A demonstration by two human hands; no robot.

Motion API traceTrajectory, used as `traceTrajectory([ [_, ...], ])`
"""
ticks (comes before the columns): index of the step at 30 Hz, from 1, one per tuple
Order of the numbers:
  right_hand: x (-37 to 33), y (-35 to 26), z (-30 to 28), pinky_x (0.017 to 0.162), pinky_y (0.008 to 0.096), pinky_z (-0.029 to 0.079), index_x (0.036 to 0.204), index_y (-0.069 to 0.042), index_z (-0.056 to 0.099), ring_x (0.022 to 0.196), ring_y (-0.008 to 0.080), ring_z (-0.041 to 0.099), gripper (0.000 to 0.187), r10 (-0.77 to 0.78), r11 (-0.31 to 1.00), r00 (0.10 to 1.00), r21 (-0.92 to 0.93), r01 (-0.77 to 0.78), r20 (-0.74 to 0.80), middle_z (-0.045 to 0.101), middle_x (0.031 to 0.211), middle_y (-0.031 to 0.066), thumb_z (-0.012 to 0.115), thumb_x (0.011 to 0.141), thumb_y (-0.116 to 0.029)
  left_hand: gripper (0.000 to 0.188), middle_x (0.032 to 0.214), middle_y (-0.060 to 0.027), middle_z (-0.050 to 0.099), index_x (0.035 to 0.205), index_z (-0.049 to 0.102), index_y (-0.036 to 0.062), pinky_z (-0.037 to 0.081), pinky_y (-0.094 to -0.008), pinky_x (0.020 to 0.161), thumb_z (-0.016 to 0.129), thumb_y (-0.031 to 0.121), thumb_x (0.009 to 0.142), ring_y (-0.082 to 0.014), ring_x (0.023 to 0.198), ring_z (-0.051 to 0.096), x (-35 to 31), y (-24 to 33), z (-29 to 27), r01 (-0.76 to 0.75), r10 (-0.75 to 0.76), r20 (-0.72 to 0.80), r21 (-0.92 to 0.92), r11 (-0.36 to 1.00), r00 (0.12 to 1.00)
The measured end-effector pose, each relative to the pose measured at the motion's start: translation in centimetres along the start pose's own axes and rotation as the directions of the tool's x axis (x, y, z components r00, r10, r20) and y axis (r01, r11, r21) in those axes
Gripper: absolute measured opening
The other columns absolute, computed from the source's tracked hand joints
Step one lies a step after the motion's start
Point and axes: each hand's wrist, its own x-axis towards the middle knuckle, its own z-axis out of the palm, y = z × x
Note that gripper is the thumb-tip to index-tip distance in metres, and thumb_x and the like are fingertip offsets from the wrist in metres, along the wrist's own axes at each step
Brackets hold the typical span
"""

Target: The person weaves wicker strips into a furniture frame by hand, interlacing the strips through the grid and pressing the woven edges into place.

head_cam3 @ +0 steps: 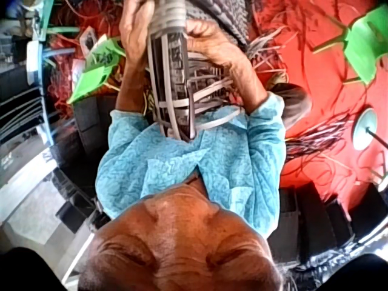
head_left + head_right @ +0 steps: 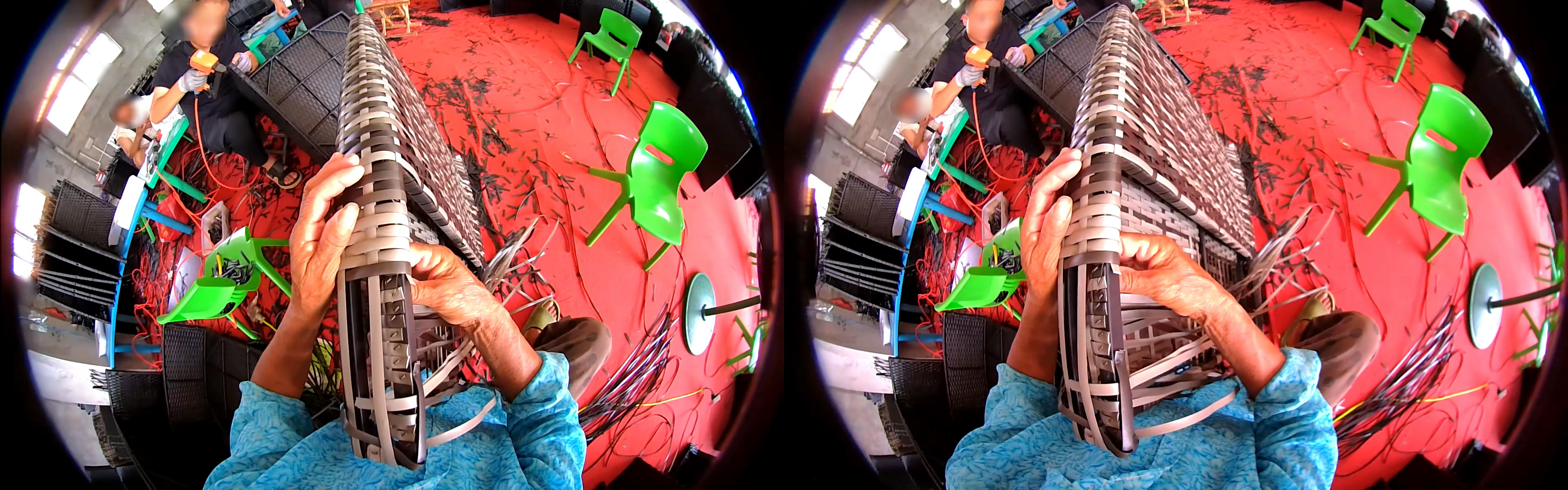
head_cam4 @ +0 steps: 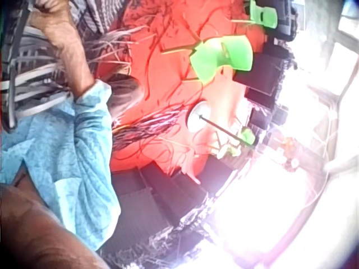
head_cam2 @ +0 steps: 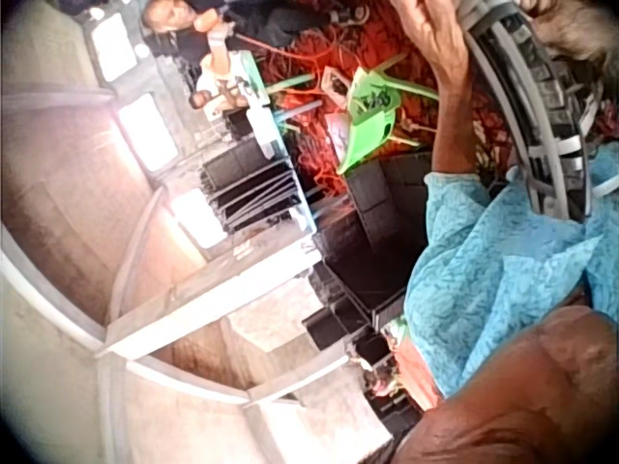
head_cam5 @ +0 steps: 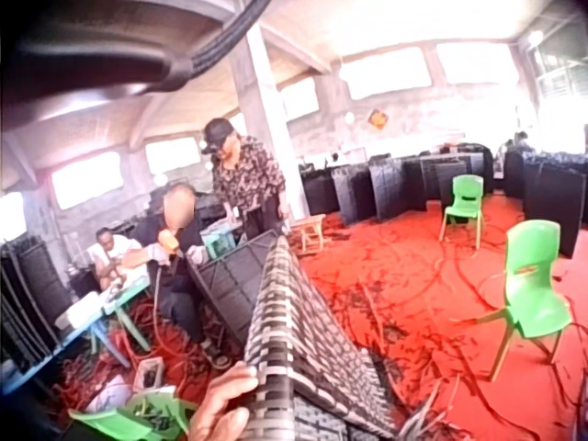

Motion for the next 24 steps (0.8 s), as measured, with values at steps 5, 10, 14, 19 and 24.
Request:
traceTrajectory([
  [5, 0.5, -0.1, -1.2, 0.085, 0.0249, 0.045, 0.114, -0.002, 0.059, 0.094, 0.0068, 0.054, 0.026, -0.054, 0.998, 0.991, 0.047, 0.048, 0.124, 0.061, 0.104, 0.0, 0.058, 0.09, -0.012, 0.034, 0.132, -0.0137, 0.043, 0.122, 0.051, -0.0021, 0.024, -0.0355, 0.107, 0.047, 0.011, 0.091, -0.0226, 0.127, 0.035, 0.0, 0.1, -0.3, -0.008, 0.007, 0.018, 0.068, 0.998, 1.0],
  [10, 0.3, -1.3, -1.3, 0.081, 0.025, 0.045, 0.109, -0.001, 0.06, 0.09, 0.0061, 0.052, 0.023, 0.095, 0.984, 0.985, -0.162, -0.072, 0.141, 0.061, 0.095, -0.0026, 0.057, 0.092, -0.017, 0.034, 0.132, -0.0136, 0.043, 0.121, 0.052, -0.0019, 0.024, -0.036, 0.107, 0.047, 0.012, 0.091, -0.0231, 0.128, 0.035, -0.1, 0.2, -0.7, -0.023, 0.021, 0.027, 0.072, 0.997, 0.999],
  [14, 0.4, -3.0, -2.0, 0.068, 0.0232, 0.044, 0.102, -0.003, 0.061, 0.076, 0.0048, 0.049, 0.023, 0.182, 0.929, 0.963, -0.354, -0.103, 0.199, 0.057, 0.082, -0.0043, 0.054, 0.094, -0.023, 0.033, 0.132, -0.0136, 0.042, 0.119, 0.053, -0.0014, 0.024, -0.0366, 0.107, 0.048, 0.012, 0.09, -0.0235, 0.128, 0.035, -0.2, 0.2, -0.9, -0.012, 0.007, 0.041, 0.118, 0.993, 0.999],
  [19, 0.1, -5.0, -1.7, 0.056, 0.0217, 0.039, 0.089, -0.006, 0.061, 0.065, 0.0039, 0.045, 0.032, 0.429, 0.826, 0.9, -0.436, -0.356, 0.078, 0.054, 0.072, -0.0048, 0.055, 0.092, -0.037, 0.031, 0.131, -0.0133, 0.043, 0.117, 0.055, -0.0011, 0.025, -0.0373, 0.107, 0.049, 0.013, 0.09, -0.0246, 0.128, 0.035, -0.3, 0.4, -1.4, 0.012, -0.016, 0.032, 0.122, 0.993, 0.999],
  [24, -0.4, -7.9, -2.2, 0.053, 0.0223, 0.035, 0.077, -0.003, 0.063, 0.063, 0.0029, 0.042, 0.034, 0.377, 0.759, 0.924, -0.55, -0.348, -0.065, 0.052, 0.065, -0.0059, 0.061, 0.088, -0.035, 0.027, 0.127, -0.0141, 0.048, 0.112, 0.058, -0.0014, 0.027, -0.0389, 0.106, 0.051, 0.01, 0.089, -0.027, 0.126, 0.038, -0.2, 0.8, -2.0, -0.05, 0.029, 0.075, 0.296, 0.954, 0.997],
])
